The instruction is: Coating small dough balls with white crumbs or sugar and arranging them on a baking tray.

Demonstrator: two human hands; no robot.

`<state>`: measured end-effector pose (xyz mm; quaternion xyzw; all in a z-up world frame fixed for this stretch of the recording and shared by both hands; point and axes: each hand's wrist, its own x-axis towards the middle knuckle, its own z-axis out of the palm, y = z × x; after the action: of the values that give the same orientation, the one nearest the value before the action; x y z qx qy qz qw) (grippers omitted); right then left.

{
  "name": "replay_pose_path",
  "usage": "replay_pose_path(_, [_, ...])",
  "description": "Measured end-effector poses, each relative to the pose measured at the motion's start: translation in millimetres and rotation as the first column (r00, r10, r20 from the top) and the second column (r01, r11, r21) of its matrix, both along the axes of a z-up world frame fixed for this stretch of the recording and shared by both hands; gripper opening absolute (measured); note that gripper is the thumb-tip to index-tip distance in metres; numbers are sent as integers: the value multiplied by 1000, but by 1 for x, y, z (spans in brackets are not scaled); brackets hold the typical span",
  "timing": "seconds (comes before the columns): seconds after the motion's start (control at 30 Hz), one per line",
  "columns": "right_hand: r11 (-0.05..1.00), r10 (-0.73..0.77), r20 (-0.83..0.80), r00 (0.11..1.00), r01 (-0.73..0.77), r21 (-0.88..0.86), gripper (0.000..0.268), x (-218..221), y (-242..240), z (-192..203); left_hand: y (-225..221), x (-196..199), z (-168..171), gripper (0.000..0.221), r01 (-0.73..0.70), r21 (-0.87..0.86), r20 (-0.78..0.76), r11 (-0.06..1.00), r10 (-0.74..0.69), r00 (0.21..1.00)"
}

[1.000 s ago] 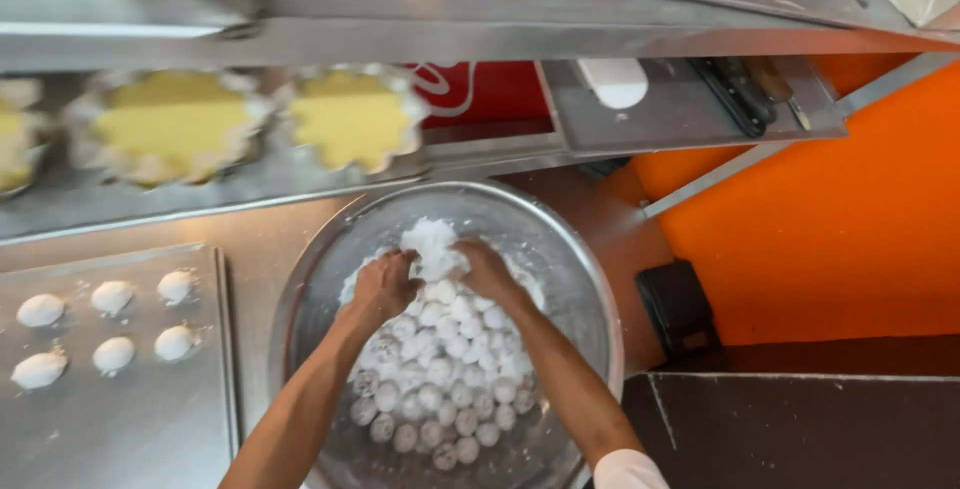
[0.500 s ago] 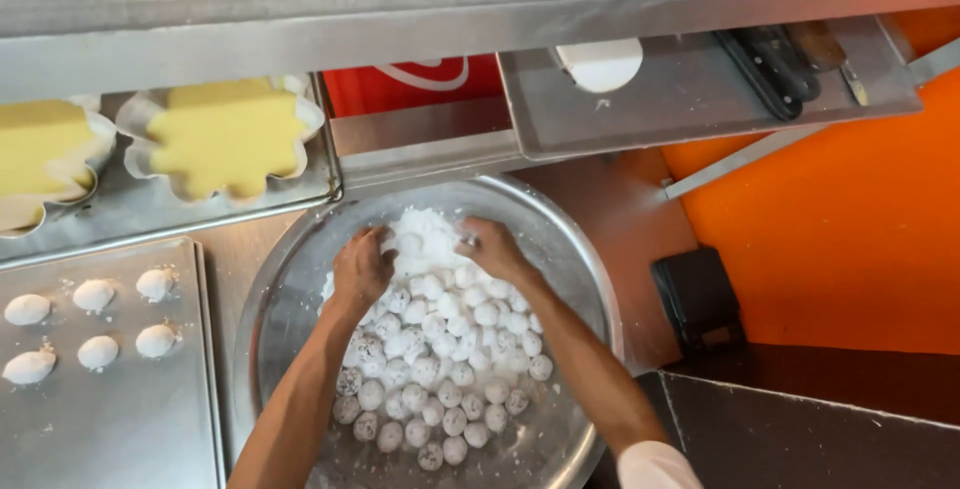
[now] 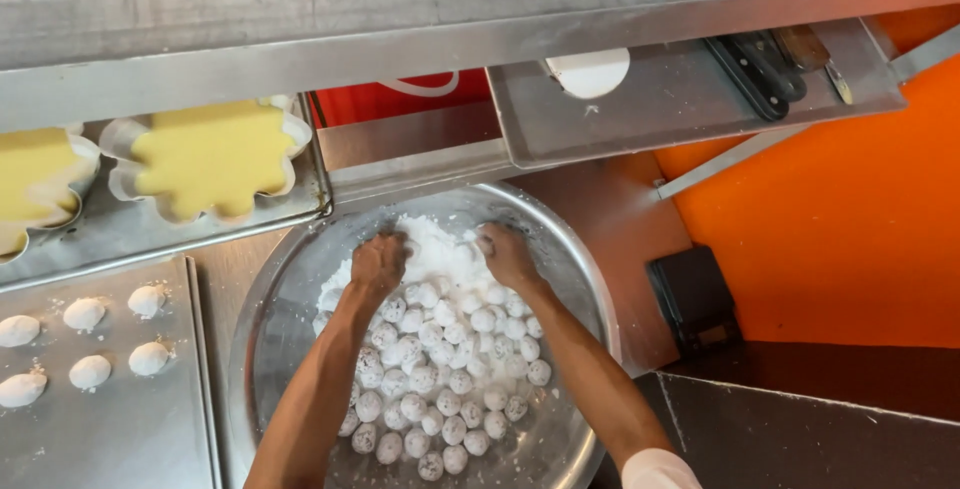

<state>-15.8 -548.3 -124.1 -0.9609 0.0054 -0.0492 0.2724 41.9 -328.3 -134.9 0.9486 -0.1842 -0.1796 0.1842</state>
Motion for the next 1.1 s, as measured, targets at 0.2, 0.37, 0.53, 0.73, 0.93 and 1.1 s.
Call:
replay_pose_path(0.2, [992,117,-8,993,-117,-45,31,-16,19,-7,-2,-10,11,24,199,6,75,980,-199,977])
replay_pose_path(0.37, [973,228,20,973,-227,-31,28,15,66,-4,8,5,43,24,15,48,100,999,-19,995])
replay_pose_path(0.53, [996,39,106,994,-31,-81,27,21,40,-11,6,3,4,21,38,41,148,998,-44,988])
replay_pose_path(0.73, [995,85,290,953,-65,-79,16,5,33,19,-5,7,-13,27,88,-130,177,988,-64,982])
replay_pose_path(0.93, [886,410,175,895,-346,-307,23,-16,22,5,3,-10,0,23,92,-88,240,992,-68,968])
replay_pose_path(1.1, [889,307,-94,947,-321,-327,25,-39,-24,25,9,-16,31,38,208,68,-21,976,-207,978])
